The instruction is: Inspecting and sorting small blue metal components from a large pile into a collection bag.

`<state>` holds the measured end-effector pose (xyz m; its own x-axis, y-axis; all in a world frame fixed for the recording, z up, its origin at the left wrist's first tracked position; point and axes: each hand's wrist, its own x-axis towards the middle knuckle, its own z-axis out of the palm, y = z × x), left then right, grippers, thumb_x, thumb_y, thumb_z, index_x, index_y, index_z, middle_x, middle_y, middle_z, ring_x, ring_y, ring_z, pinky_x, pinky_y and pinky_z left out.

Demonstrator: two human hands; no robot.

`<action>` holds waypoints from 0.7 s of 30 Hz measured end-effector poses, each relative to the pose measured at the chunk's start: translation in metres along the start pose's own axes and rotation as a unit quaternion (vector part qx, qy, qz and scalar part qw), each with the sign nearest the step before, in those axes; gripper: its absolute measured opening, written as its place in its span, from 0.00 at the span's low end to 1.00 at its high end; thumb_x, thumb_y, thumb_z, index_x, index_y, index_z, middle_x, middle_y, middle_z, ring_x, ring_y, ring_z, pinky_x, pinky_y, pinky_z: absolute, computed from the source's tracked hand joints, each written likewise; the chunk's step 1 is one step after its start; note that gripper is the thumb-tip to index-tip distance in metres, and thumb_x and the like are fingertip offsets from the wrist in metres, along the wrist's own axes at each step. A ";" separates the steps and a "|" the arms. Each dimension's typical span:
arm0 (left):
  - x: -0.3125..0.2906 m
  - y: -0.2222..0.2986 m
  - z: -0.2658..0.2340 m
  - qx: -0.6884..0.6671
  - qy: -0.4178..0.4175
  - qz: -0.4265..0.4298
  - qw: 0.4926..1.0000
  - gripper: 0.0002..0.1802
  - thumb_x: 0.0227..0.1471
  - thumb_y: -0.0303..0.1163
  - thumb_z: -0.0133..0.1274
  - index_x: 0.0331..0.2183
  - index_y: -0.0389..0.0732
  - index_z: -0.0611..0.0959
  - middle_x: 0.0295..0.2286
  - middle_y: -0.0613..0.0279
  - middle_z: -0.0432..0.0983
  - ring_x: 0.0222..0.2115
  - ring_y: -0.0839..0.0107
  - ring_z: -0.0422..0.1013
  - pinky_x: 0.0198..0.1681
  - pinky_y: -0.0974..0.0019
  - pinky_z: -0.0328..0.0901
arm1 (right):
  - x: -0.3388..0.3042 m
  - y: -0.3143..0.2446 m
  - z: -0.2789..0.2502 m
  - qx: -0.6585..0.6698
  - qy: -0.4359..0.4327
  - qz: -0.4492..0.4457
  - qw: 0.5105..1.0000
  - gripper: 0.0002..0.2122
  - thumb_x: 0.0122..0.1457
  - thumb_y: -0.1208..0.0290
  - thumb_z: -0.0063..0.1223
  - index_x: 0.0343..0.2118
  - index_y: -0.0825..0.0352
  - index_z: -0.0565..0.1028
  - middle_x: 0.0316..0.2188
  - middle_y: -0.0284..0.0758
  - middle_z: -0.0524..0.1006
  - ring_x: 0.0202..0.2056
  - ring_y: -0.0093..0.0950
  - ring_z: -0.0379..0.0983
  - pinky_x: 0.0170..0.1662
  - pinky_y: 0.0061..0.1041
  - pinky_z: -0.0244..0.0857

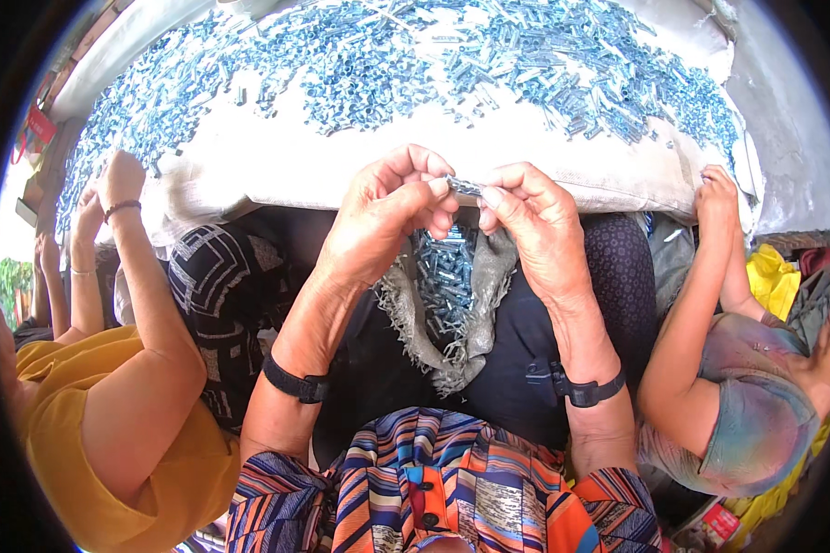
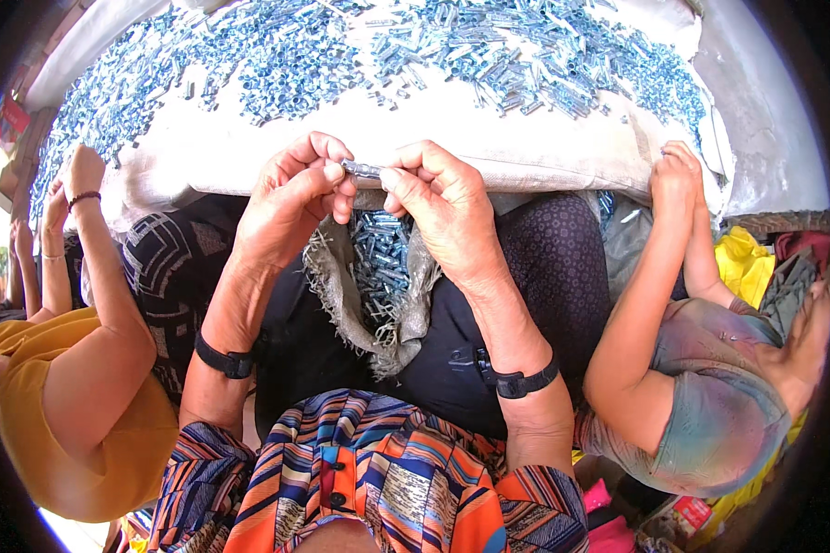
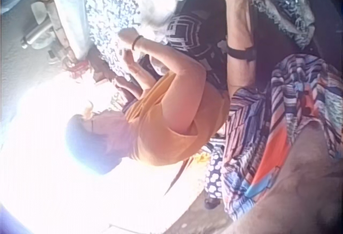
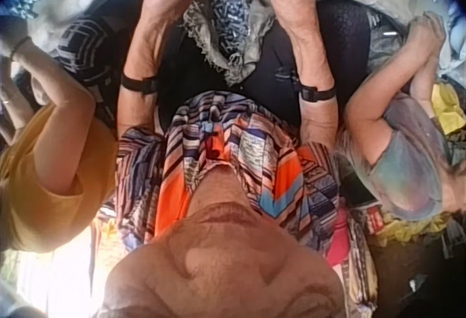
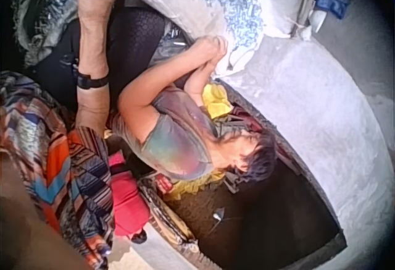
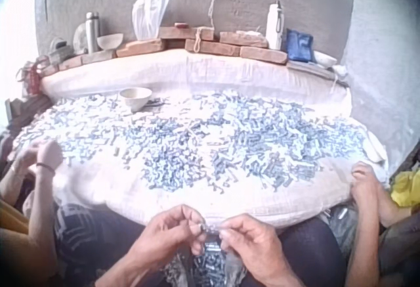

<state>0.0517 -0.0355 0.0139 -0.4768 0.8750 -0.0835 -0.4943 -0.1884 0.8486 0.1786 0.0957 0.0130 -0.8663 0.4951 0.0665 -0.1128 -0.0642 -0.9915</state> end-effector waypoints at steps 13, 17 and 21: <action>-0.004 -0.003 -0.013 0.025 -0.120 -0.040 0.992 0.07 0.48 0.27 0.55 0.31 0.39 0.74 0.23 0.68 0.72 0.20 0.81 0.67 0.24 0.78 0.62 | -0.010 -0.001 -0.009 0.118 -0.059 0.081 0.988 0.04 0.59 0.74 0.47 0.31 0.68 0.72 0.22 0.29 0.72 0.22 0.15 0.68 0.28 0.14 0.63; -0.014 -0.009 -0.012 -0.023 -0.195 -0.109 0.974 0.10 0.45 0.28 0.60 0.29 0.42 0.74 0.21 0.70 0.71 0.18 0.84 0.64 0.22 0.81 0.58 | -0.019 -0.004 -0.009 0.240 -0.186 0.173 0.937 0.07 0.59 0.71 0.48 0.31 0.70 0.73 0.21 0.29 0.71 0.20 0.16 0.67 0.25 0.13 0.62; -0.018 -0.006 -0.013 0.061 -0.167 -0.119 0.977 0.11 0.44 0.28 0.61 0.29 0.40 0.74 0.23 0.71 0.71 0.21 0.84 0.64 0.24 0.80 0.59 | -0.022 0.000 -0.013 0.167 -0.169 0.174 0.956 0.08 0.57 0.69 0.51 0.31 0.70 0.73 0.21 0.30 0.72 0.21 0.18 0.67 0.25 0.16 0.61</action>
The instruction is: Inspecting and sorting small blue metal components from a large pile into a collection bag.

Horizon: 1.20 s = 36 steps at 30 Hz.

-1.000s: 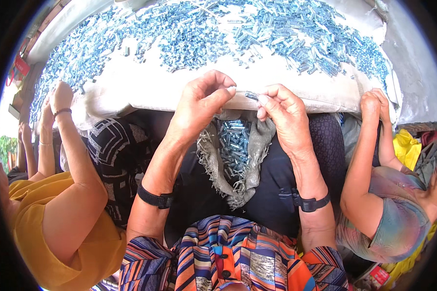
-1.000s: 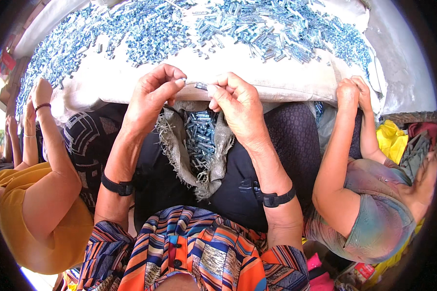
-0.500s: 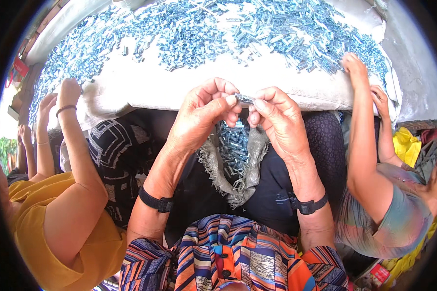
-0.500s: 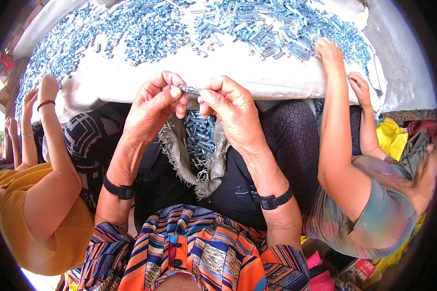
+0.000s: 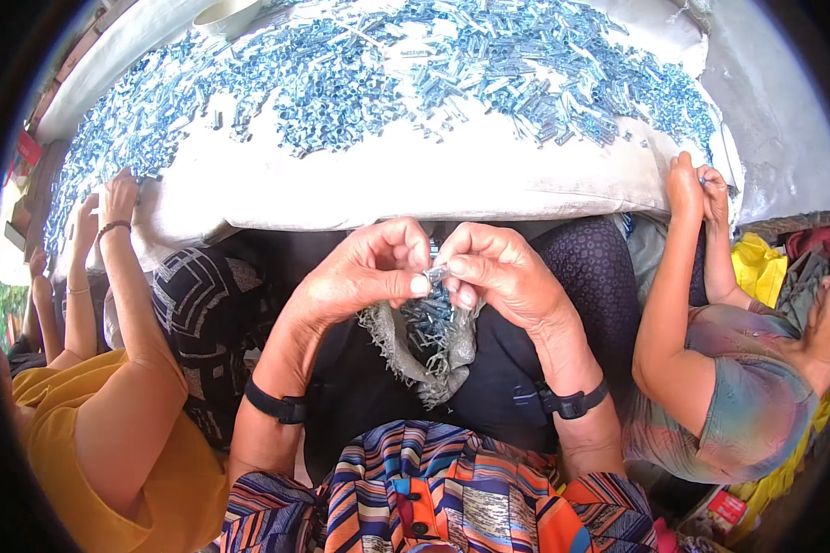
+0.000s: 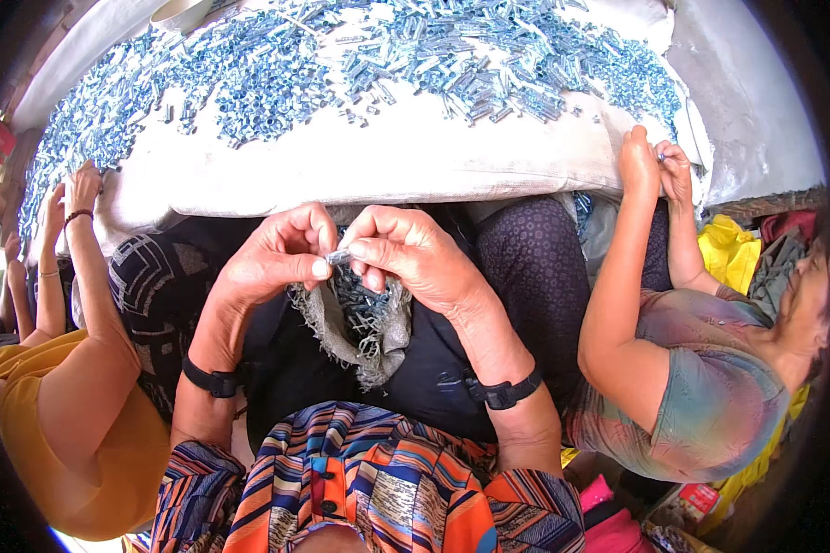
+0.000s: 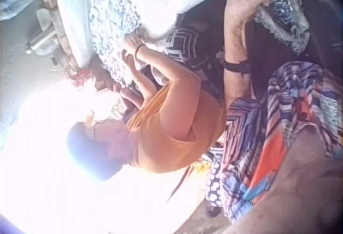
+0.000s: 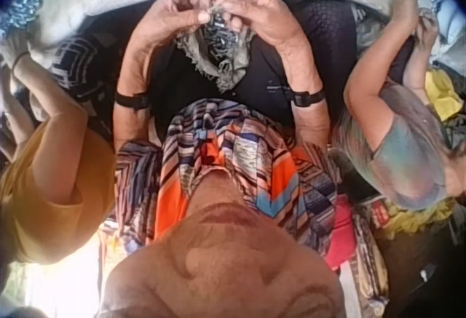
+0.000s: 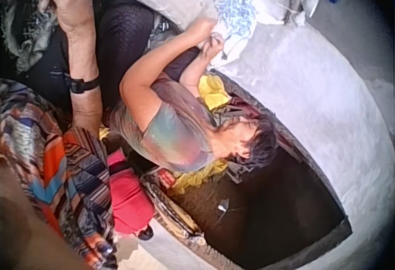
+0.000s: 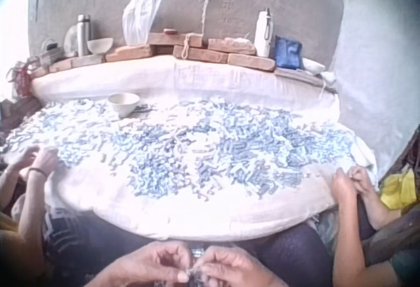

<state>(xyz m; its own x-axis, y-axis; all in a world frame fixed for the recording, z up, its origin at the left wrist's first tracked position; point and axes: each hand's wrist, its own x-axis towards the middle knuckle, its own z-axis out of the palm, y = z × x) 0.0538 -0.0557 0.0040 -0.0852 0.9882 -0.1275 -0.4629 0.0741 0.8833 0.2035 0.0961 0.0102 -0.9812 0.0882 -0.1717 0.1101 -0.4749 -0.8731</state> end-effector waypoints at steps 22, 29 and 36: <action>0.106 0.022 -0.042 0.699 0.290 0.154 0.635 0.08 0.46 0.30 0.52 0.33 0.43 0.79 0.29 0.56 0.72 0.32 0.56 0.72 0.35 0.58 0.66 | 0.091 -0.068 -0.089 -0.776 0.295 -0.061 0.554 0.12 0.49 0.74 0.47 0.39 0.64 0.70 0.30 0.48 0.76 0.35 0.46 0.73 0.36 0.43 0.64; 0.087 0.024 -0.045 0.591 0.321 0.169 0.721 0.06 0.47 0.28 0.52 0.30 0.38 0.77 0.25 0.61 0.73 0.27 0.68 0.72 0.32 0.67 0.66 | 0.072 -0.062 -0.069 -0.478 0.310 -0.177 0.803 0.07 0.51 0.77 0.48 0.33 0.70 0.70 0.23 0.38 0.75 0.27 0.31 0.73 0.32 0.31 0.67; 0.046 0.023 -0.009 0.072 0.209 0.137 0.966 0.06 0.51 0.30 0.52 0.32 0.39 0.75 0.23 0.66 0.73 0.24 0.79 0.69 0.30 0.76 0.65 | 0.044 -0.031 -0.026 -0.038 0.196 -0.175 0.964 0.04 0.58 0.73 0.50 0.32 0.68 0.71 0.24 0.30 0.73 0.24 0.18 0.70 0.29 0.19 0.66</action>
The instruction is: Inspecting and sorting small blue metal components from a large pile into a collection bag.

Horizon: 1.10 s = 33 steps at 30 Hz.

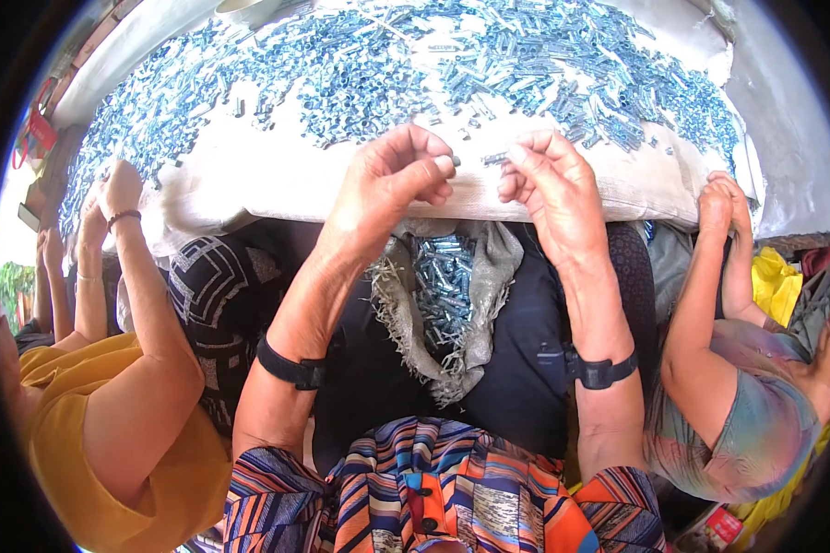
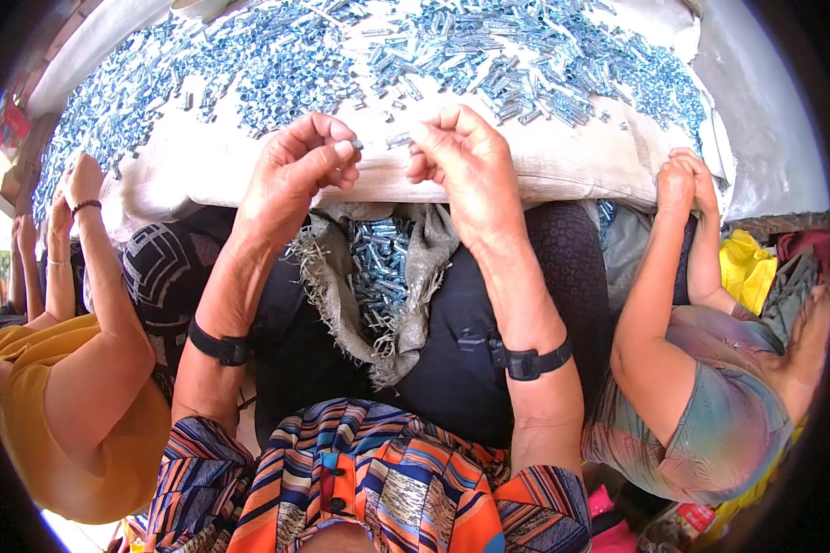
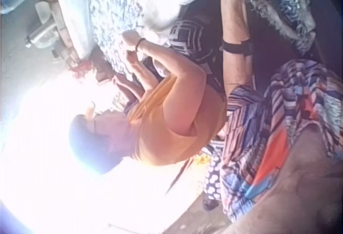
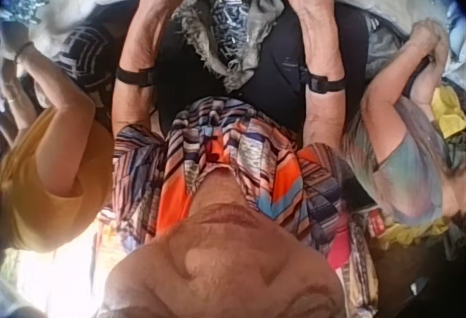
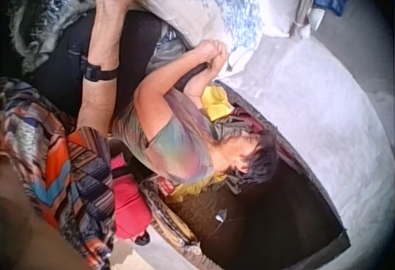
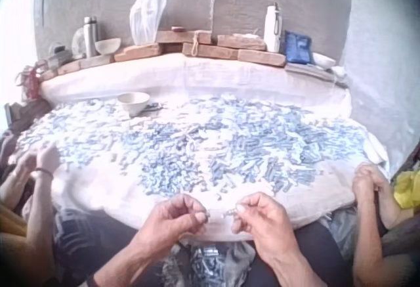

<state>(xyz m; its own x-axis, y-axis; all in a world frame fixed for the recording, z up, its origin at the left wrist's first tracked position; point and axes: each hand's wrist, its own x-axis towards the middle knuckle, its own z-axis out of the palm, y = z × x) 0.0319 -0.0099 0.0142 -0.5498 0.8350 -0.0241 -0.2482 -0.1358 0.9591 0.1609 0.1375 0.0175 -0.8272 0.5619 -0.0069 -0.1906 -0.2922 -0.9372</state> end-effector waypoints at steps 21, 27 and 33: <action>-0.025 -0.003 0.000 -0.059 -0.048 -0.025 0.997 0.05 0.52 0.29 0.52 0.29 0.38 0.75 0.21 0.64 0.71 0.20 0.77 0.68 0.25 0.76 0.63 | -0.039 0.024 0.017 0.135 -0.051 0.018 0.989 0.02 0.59 0.76 0.46 0.33 0.66 0.69 0.26 0.33 0.73 0.27 0.24 0.72 0.32 0.23 0.69; -0.040 -0.014 0.005 -0.194 -0.137 -0.028 0.971 0.09 0.52 0.31 0.54 0.34 0.39 0.73 0.23 0.66 0.71 0.21 0.80 0.66 0.25 0.76 0.62 | -0.054 0.028 0.018 0.238 -0.125 0.117 0.956 0.04 0.60 0.73 0.45 0.34 0.67 0.69 0.27 0.35 0.74 0.26 0.25 0.73 0.32 0.23 0.69; -0.046 -0.021 0.004 -0.230 -0.160 -0.024 0.960 0.10 0.52 0.34 0.54 0.32 0.39 0.73 0.23 0.65 0.71 0.20 0.80 0.66 0.24 0.76 0.62 | -0.063 0.030 0.024 0.275 -0.123 0.137 0.944 0.04 0.60 0.73 0.44 0.33 0.68 0.69 0.27 0.36 0.74 0.26 0.25 0.73 0.31 0.24 0.70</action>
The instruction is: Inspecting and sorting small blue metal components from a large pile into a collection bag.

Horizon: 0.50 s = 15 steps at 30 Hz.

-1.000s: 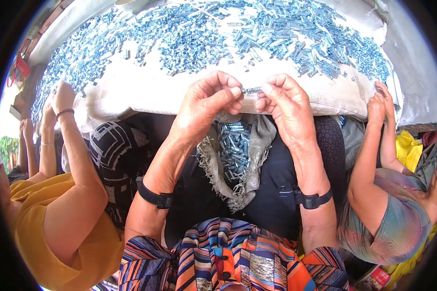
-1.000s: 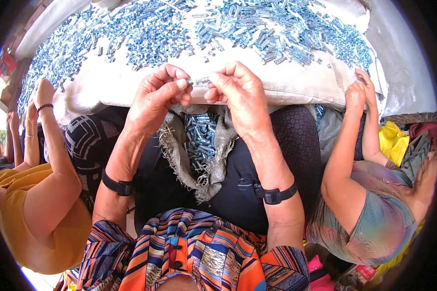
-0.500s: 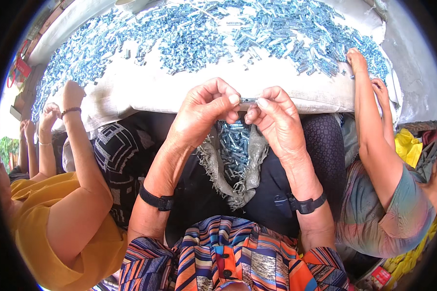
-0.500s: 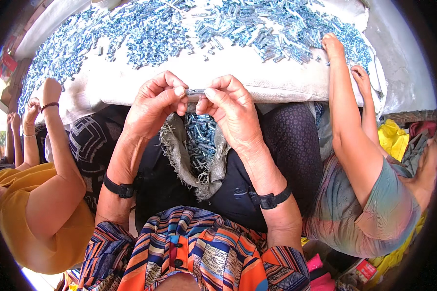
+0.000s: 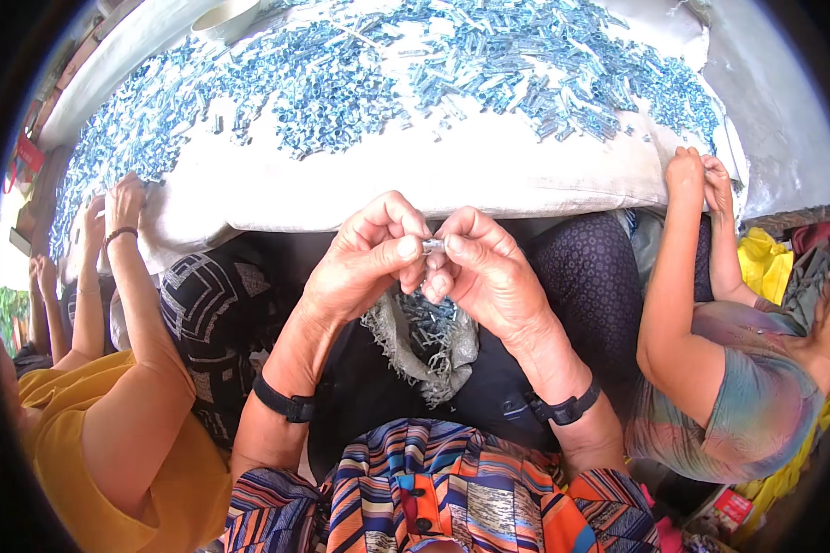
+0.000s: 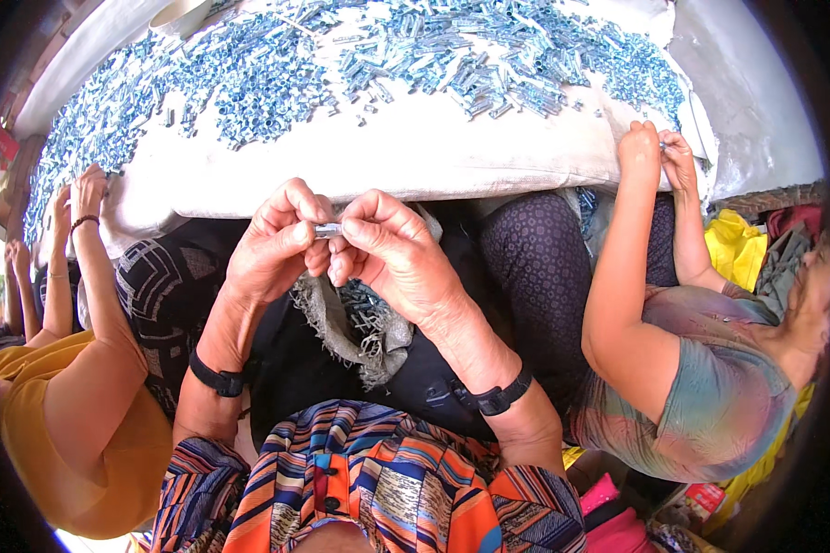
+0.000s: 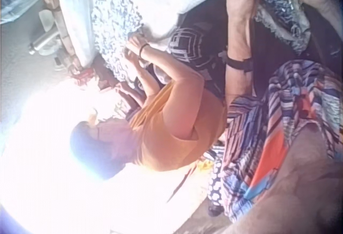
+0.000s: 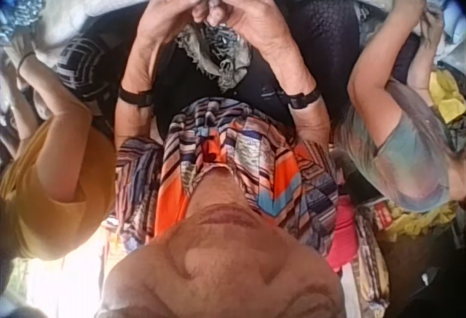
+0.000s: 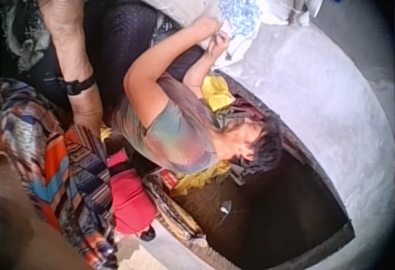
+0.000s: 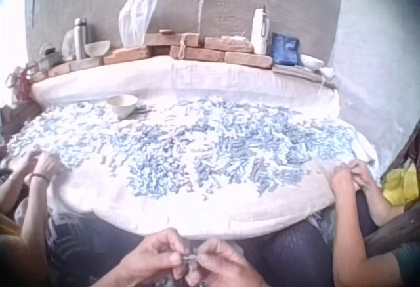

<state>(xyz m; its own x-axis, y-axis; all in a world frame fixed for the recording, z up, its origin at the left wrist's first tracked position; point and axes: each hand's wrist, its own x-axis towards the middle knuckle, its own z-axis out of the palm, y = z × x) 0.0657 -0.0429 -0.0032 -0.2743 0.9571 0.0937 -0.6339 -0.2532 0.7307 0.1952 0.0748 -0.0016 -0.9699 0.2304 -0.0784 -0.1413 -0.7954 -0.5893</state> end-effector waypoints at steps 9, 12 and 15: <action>-0.002 0.042 -0.017 0.348 0.070 -0.127 0.926 0.12 0.49 0.36 0.56 0.32 0.37 0.78 0.21 0.73 0.70 0.21 0.85 0.64 0.24 0.79 0.60 | 0.007 -0.044 0.004 -0.516 0.092 -0.066 0.849 0.08 0.57 0.69 0.52 0.33 0.70 0.74 0.23 0.25 0.72 0.27 0.15 0.66 0.33 0.18 0.63; 0.029 0.045 -0.010 0.549 0.122 -0.066 0.824 0.07 0.50 0.31 0.53 0.29 0.36 0.77 0.20 0.69 0.71 0.21 0.82 0.65 0.24 0.76 0.61 | 0.024 -0.082 -0.024 -0.676 0.213 -0.201 0.676 0.04 0.55 0.75 0.49 0.30 0.70 0.71 0.19 0.38 0.72 0.24 0.20 0.69 0.29 0.23 0.63; 0.063 0.033 -0.010 0.683 0.142 0.080 0.712 0.08 0.47 0.31 0.53 0.28 0.36 0.77 0.21 0.60 0.74 0.22 0.72 0.71 0.26 0.69 0.64 | 0.048 -0.108 -0.055 -0.734 0.222 -0.239 0.596 0.04 0.51 0.76 0.48 0.29 0.70 0.70 0.23 0.44 0.75 0.26 0.38 0.74 0.30 0.33 0.65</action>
<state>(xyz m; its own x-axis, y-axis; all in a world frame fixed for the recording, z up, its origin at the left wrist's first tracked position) 0.0203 0.0082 0.0200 -0.5229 0.8149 0.2501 0.6632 0.2046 0.7199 0.1744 0.2031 0.0142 -0.6946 0.6184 0.3675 0.2608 0.6926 -0.6726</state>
